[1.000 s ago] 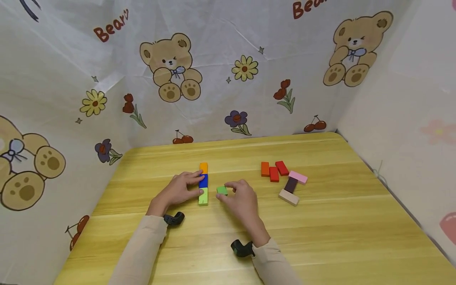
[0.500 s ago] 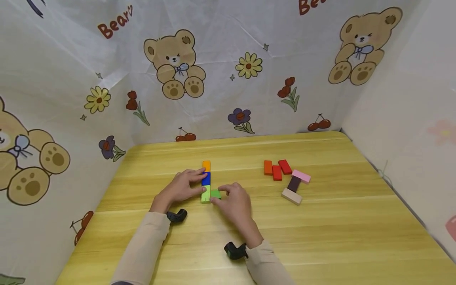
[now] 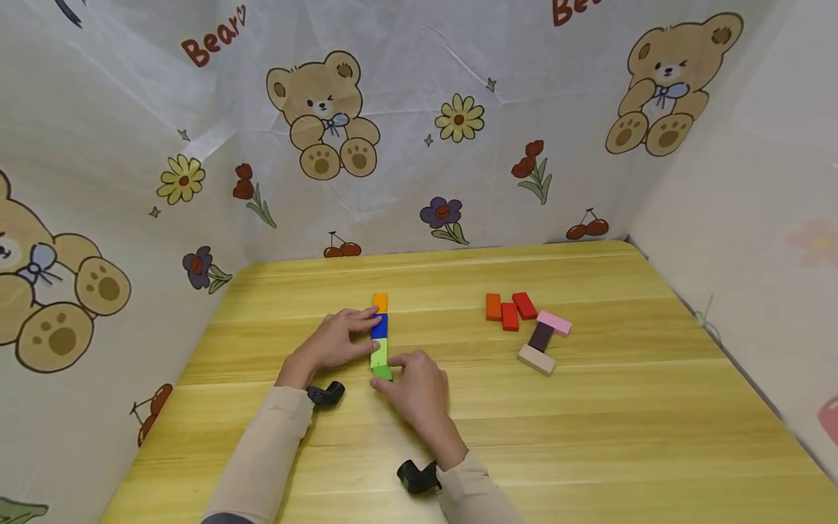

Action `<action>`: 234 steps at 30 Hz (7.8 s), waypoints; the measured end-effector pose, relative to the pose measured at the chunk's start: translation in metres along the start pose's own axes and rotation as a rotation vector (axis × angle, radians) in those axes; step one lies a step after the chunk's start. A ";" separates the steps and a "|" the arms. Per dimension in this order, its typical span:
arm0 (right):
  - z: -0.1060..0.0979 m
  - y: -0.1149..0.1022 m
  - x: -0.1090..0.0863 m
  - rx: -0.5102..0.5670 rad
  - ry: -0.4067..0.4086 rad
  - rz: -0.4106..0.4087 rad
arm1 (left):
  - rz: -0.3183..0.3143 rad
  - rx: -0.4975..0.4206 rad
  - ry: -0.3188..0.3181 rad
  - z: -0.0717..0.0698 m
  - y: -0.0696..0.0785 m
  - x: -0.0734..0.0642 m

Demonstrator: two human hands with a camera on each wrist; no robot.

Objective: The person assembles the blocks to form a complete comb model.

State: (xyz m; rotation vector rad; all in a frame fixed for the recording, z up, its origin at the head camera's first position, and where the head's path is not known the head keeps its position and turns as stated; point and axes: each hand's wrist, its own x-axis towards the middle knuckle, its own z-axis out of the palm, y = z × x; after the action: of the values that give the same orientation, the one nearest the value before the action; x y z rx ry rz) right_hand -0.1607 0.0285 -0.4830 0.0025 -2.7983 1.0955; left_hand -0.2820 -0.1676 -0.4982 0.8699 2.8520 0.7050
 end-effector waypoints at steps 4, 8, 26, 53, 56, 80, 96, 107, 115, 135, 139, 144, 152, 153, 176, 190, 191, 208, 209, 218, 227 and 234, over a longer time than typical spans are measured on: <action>0.005 -0.001 -0.003 -0.027 0.019 0.013 | -0.005 0.002 -0.005 0.000 0.000 0.000; 0.009 -0.003 -0.005 -0.055 0.035 0.034 | -0.013 0.003 -0.014 -0.001 0.000 -0.001; 0.019 -0.001 -0.004 -0.129 0.100 0.033 | -0.008 -0.009 -0.001 0.001 -0.001 0.000; 0.016 0.002 0.000 -0.096 0.072 -0.003 | -0.016 -0.013 -0.006 0.000 -0.001 0.000; 0.016 0.003 0.000 -0.092 0.067 0.008 | -0.008 -0.001 -0.018 -0.001 0.001 -0.001; -0.004 0.003 -0.002 0.031 0.038 0.020 | -0.011 0.005 -0.014 0.001 0.001 -0.005; -0.051 0.036 0.020 0.081 0.094 -0.076 | -0.023 -0.009 -0.005 -0.004 -0.001 -0.006; -0.101 0.076 0.042 -0.038 0.151 -0.114 | 0.005 -0.006 -0.032 0.006 0.003 0.000; -0.131 0.093 0.072 -0.088 0.095 -0.164 | -0.010 0.014 -0.016 0.002 -0.001 -0.001; -0.143 0.151 0.114 -0.217 -0.089 -0.185 | -0.005 0.005 -0.011 0.003 0.000 -0.003; -0.140 0.160 0.124 -0.240 -0.068 -0.225 | -0.014 0.021 -0.005 0.001 0.000 -0.004; -0.140 0.166 0.129 -0.243 -0.079 -0.212 | -0.005 0.015 -0.004 0.001 0.001 -0.004; -0.138 0.170 0.133 -0.251 -0.134 -0.147 | -0.001 0.004 0.008 0.003 0.002 -0.007; -0.138 0.170 0.133 -0.250 -0.138 -0.142 | -0.002 0.005 0.007 0.003 0.002 -0.007; -0.135 0.170 0.136 -0.292 -0.166 -0.095 | -0.012 0.034 -0.030 0.001 -0.001 0.000; -0.133 0.170 0.132 -0.261 -0.111 -0.062 | -0.014 0.036 -0.021 0.002 0.000 -0.001; -0.133 0.169 0.132 -0.261 -0.108 -0.064 | -0.012 0.036 -0.020 0.002 0.000 -0.001; -0.132 0.133 0.120 -0.224 -0.023 -0.130 | -0.029 0.021 -0.035 0.002 -0.003 -0.006; -0.132 0.130 0.119 -0.224 -0.021 -0.130 | -0.030 0.021 -0.036 0.002 -0.003 -0.007; -0.130 0.112 0.110 -0.173 0.008 -0.115 | -0.013 0.014 -0.021 0.003 -0.002 -0.004; -0.124 0.104 0.098 -0.119 0.000 -0.106 | 0.002 0.012 -0.014 0.002 -0.002 -0.002; -0.124 0.097 0.087 -0.088 -0.035 -0.156 | 0.011 0.012 -0.007 0.001 0.000 -0.001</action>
State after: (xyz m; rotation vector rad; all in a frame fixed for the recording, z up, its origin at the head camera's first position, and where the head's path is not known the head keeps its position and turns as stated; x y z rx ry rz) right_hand -0.2361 0.1882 -0.4472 0.2288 -2.8186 0.9447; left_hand -0.2812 -0.1677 -0.4993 0.8884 2.8503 0.6844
